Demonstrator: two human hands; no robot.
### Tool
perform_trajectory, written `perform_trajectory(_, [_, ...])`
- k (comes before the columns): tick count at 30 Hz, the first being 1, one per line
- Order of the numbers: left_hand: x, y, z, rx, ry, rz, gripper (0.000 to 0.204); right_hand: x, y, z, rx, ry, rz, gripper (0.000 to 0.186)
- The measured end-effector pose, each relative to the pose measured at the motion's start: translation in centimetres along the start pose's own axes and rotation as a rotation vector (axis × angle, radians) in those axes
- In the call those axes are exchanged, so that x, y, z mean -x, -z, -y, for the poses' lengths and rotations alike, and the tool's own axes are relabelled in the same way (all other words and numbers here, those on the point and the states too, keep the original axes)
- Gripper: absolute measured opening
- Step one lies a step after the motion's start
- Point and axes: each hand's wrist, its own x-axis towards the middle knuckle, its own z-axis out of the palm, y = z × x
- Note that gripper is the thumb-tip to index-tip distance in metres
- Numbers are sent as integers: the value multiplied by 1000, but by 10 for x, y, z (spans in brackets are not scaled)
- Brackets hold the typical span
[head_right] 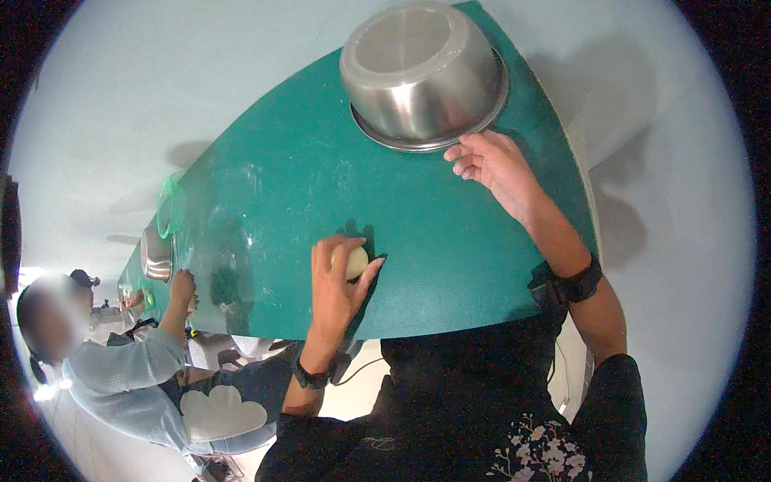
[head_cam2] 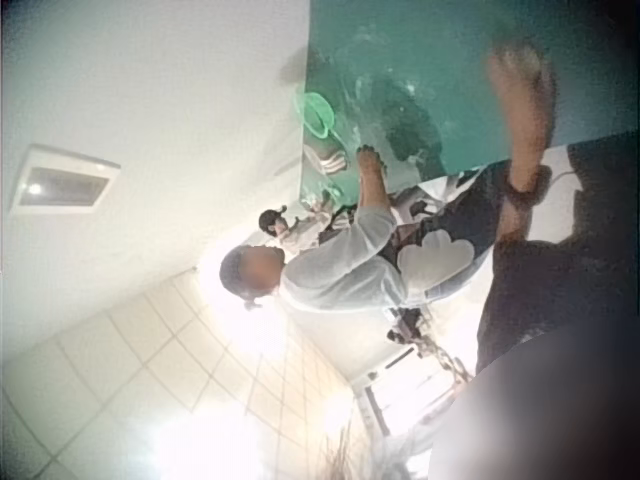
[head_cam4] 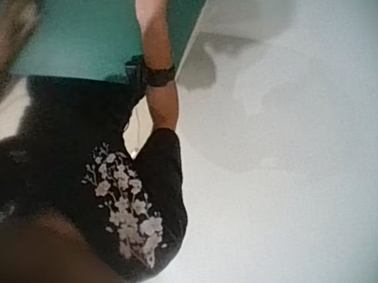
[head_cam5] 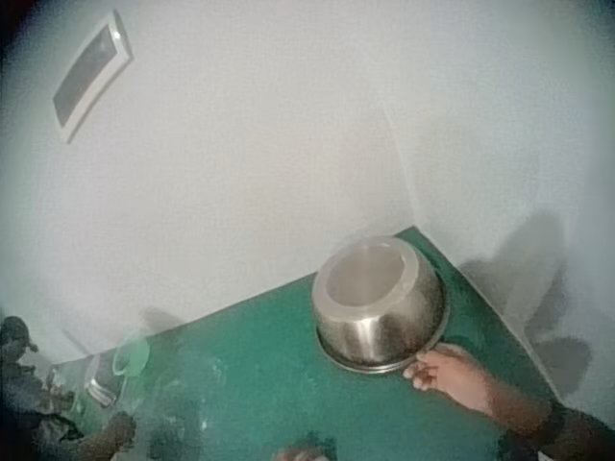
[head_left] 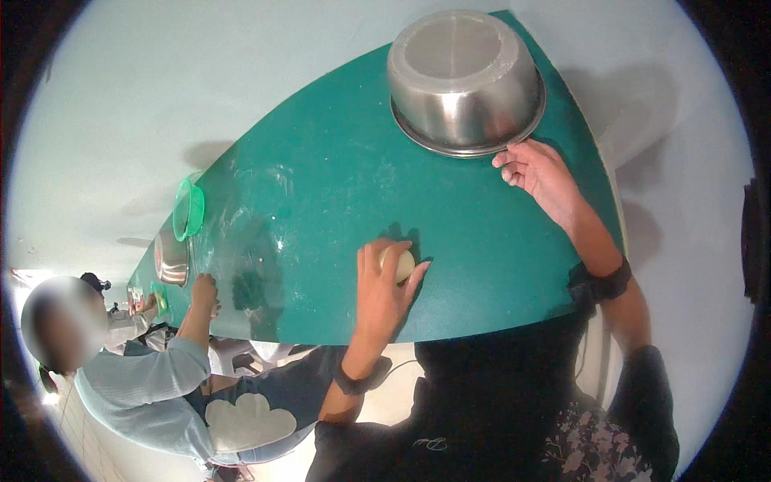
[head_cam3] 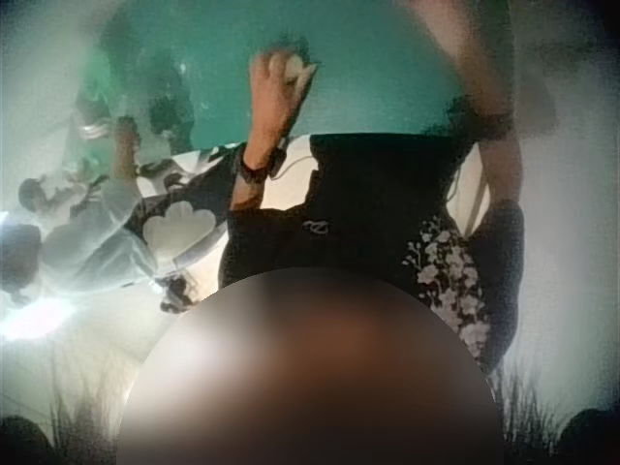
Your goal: Roll small pieces of dough into balls on a preparation surface.
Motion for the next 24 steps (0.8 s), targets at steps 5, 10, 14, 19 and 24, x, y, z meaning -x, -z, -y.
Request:
perform_trajectory(5, [-16,-2,-2,107,-55,16,29,13,0,24,95,-59,-17,39])
perform_trajectory(10, [-16,-5,-20,300,-120,114,24,17,4,40,265,-196,-43,43])
perform_trajectory(14, [-14,-3,-20,254,-196,140,29,14,5,30,181,-133,-35,38])
perform_trajectory(19, [-3,8,-20,65,-146,172,49,10,0,25,124,-52,-112,31])
perform_trajectory(24, [-6,5,-34,43,-59,193,74,7,9,17,118,-14,-80,38])
